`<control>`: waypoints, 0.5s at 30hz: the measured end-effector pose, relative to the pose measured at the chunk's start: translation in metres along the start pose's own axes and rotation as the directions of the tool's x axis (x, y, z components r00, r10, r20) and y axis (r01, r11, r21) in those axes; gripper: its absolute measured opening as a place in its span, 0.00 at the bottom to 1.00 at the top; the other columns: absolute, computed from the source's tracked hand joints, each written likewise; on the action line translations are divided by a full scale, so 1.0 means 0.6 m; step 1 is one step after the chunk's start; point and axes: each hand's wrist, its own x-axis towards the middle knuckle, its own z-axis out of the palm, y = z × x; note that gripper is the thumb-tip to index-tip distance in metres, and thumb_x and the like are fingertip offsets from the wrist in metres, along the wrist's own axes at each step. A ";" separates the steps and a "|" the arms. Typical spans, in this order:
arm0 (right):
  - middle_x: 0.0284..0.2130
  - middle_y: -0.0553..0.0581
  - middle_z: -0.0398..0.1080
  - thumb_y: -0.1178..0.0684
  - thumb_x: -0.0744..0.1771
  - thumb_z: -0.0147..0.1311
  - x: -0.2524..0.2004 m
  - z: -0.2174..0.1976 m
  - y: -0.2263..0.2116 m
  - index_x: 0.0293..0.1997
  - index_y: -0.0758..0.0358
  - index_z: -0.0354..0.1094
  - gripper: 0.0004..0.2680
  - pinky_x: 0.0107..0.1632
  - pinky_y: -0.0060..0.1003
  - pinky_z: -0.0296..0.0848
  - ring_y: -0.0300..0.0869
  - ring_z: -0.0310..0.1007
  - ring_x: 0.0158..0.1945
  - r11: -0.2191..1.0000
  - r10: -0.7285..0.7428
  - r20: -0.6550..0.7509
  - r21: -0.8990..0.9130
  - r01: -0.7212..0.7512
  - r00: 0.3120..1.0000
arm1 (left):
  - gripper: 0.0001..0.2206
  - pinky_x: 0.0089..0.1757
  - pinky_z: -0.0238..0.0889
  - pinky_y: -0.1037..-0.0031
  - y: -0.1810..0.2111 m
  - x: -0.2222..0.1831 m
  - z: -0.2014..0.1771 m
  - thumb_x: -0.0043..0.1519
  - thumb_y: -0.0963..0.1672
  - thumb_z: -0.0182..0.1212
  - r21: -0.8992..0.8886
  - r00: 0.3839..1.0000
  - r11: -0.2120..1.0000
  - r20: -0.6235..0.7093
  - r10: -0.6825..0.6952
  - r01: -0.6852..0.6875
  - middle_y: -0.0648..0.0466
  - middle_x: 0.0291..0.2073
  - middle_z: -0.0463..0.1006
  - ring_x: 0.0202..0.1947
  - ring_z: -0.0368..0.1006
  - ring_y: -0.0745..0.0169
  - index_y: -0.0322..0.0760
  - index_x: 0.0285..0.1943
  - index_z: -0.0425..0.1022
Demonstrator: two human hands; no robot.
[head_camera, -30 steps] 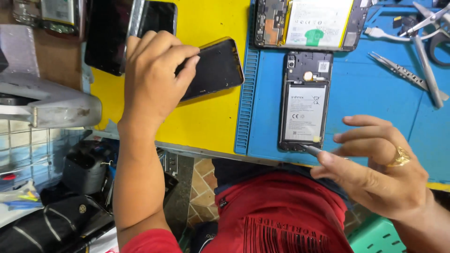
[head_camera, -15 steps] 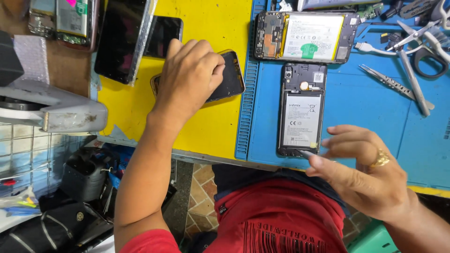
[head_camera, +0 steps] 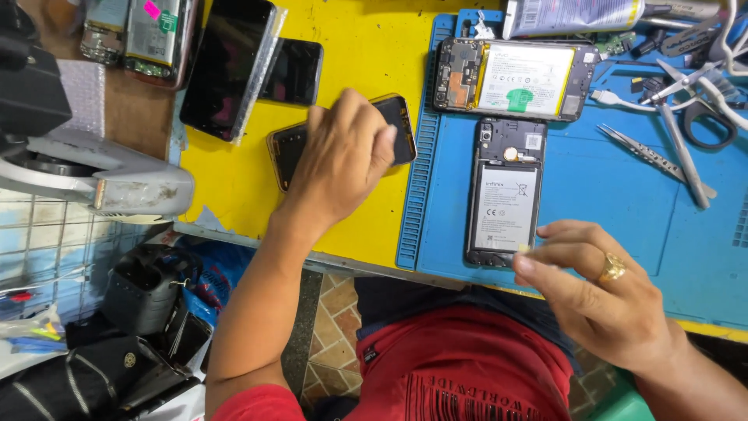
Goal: Disassembling a mobile phone by removing screws and prying off the back cover to access internal components.
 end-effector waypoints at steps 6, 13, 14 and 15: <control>0.44 0.65 0.74 0.67 0.69 0.53 -0.003 -0.003 -0.011 0.59 0.72 0.63 0.12 0.55 0.51 0.83 0.52 0.79 0.45 0.999 0.032 -0.072 0.046 -0.029 0.997 | 0.08 0.43 0.46 0.62 0.089 -0.017 0.028 0.60 0.46 0.72 -0.412 0.968 0.890 0.066 0.243 -0.195 0.57 0.34 0.70 0.38 0.67 0.58 0.42 0.33 0.78; 0.47 0.65 0.75 0.67 0.69 0.58 -0.012 -0.001 -0.013 0.62 0.67 0.60 0.15 0.55 0.50 0.85 0.53 0.81 0.47 0.998 -0.015 -0.118 0.060 0.022 0.993 | 0.04 0.39 0.45 0.61 0.132 -0.031 0.062 0.64 0.44 0.67 -0.489 0.930 0.821 0.052 0.363 -0.293 0.57 0.34 0.71 0.39 0.66 0.58 0.43 0.37 0.81; 0.47 0.65 0.75 0.67 0.69 0.58 -0.014 -0.001 -0.015 0.62 0.67 0.60 0.15 0.55 0.50 0.85 0.53 0.81 0.47 0.998 -0.011 -0.115 0.059 0.018 0.993 | 0.04 0.39 0.45 0.61 0.132 -0.031 0.065 0.64 0.44 0.67 -0.494 0.930 0.819 0.051 0.363 -0.292 0.57 0.34 0.71 0.39 0.66 0.58 0.43 0.37 0.81; 0.47 0.65 0.75 0.67 0.69 0.58 -0.016 -0.002 -0.017 0.63 0.67 0.59 0.15 0.56 0.50 0.85 0.53 0.82 0.47 0.998 -0.012 -0.130 0.066 0.021 0.991 | 0.03 0.40 0.46 0.61 0.132 -0.031 0.068 0.63 0.43 0.69 -0.485 0.932 0.824 0.050 0.360 -0.293 0.57 0.34 0.72 0.39 0.66 0.58 0.43 0.36 0.81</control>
